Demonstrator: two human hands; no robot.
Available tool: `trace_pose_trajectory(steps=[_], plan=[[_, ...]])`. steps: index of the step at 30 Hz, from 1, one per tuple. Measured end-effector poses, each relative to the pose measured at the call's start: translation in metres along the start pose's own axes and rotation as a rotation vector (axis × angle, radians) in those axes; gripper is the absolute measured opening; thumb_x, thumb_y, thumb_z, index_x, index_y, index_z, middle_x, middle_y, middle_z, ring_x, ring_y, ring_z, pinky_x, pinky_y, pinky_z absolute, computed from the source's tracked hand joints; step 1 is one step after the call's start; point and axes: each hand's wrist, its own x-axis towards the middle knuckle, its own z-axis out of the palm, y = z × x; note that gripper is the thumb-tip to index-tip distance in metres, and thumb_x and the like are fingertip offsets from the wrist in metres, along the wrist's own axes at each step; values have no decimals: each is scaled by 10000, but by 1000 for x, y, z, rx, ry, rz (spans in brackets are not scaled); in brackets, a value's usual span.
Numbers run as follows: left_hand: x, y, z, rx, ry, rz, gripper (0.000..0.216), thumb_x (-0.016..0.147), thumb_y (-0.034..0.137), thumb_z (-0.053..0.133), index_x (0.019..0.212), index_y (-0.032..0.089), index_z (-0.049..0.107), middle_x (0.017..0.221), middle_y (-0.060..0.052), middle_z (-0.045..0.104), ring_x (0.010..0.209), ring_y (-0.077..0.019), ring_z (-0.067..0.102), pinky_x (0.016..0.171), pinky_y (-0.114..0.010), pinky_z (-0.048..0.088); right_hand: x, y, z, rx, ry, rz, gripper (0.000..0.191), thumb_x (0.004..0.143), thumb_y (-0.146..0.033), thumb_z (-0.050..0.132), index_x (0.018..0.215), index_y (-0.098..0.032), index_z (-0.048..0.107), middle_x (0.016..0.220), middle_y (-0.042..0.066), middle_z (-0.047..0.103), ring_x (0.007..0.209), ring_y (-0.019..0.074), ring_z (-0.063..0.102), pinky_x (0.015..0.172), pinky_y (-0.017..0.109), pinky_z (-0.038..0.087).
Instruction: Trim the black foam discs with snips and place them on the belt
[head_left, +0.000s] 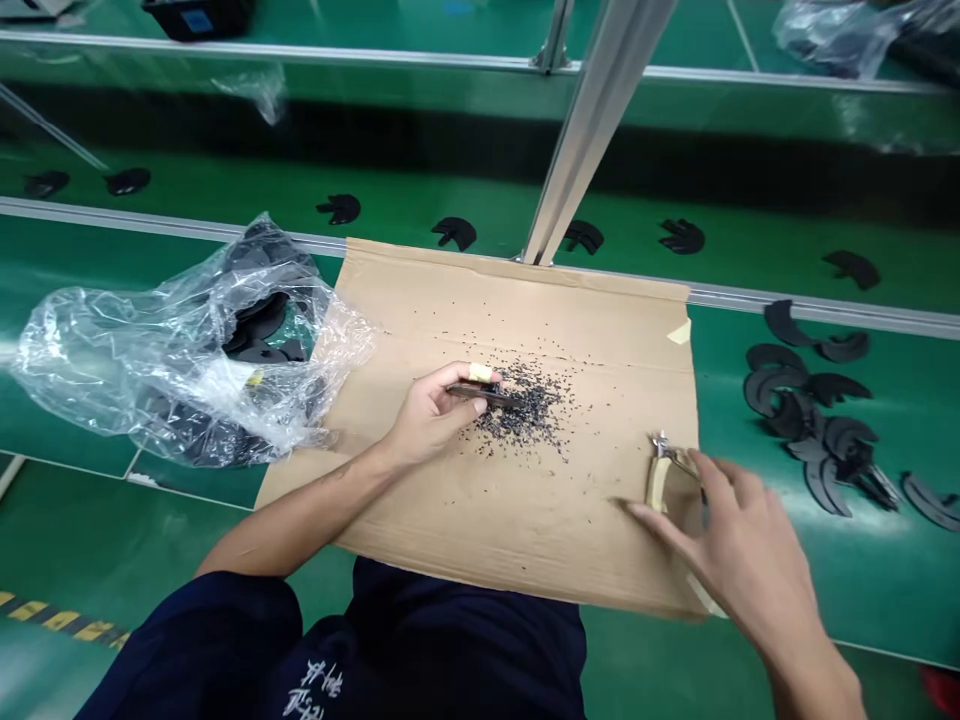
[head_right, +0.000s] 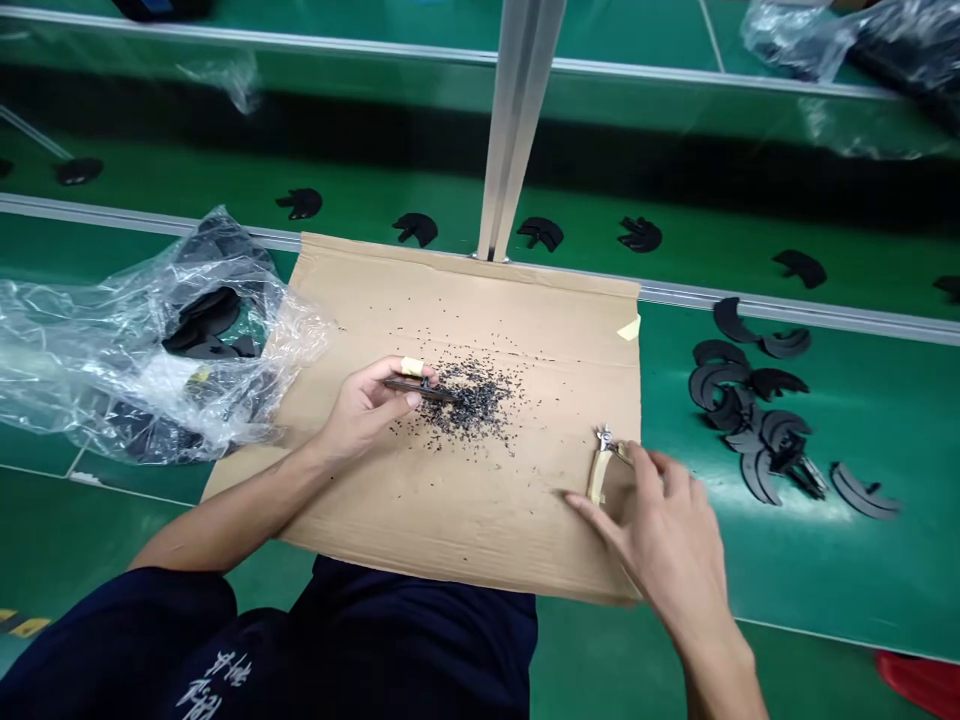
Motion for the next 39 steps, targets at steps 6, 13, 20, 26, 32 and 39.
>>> trace_pose_trajectory(steps=[6,13,20,26,32,39], plan=[[-4,4,5,80,6,86,203,857,187,714,1058,171,730,1089,-62,771,1022,-164,724,928,-317,595,-5,-4,1,165,-46,86,584,920,-560,479,1324,-156,601,1224,233,624,1081,451,626,828,566,563],[-9,4,7,101,-53,127,242,870,269,749,1092,174,739,1079,-65,770,1013,-156,716,918,-297,597,38,-22,-15,1236,-56,110,327,934,-405,451,1181,-267,614,1058,87,699,888,263,715,805,478,601],[-5,-1,2,81,-70,121,245,895,296,747,1113,186,736,1114,-72,764,1046,-162,720,929,-287,590,90,-84,-15,1048,-26,-386,377,966,-389,592,1307,-229,581,1128,107,713,1003,247,691,843,421,590],[-2,1,-4,177,-136,191,228,927,256,712,1148,208,736,1075,-70,750,1032,-167,701,949,-306,575,91,-84,-1,745,171,-589,455,924,-287,679,1356,-193,571,1110,143,688,967,263,665,809,440,586],[-3,6,-5,270,-182,207,255,923,195,711,1177,196,729,1093,-87,735,1047,-163,686,949,-286,559,90,-73,8,729,177,-620,496,909,-257,713,1373,-191,554,1119,141,688,939,243,665,765,403,596],[-3,7,-5,310,-225,209,263,936,214,696,1197,197,724,1091,-95,737,1046,-175,684,925,-301,574,90,-72,10,733,178,-639,511,894,-232,736,1375,-200,568,1105,139,708,925,245,686,763,398,608]])
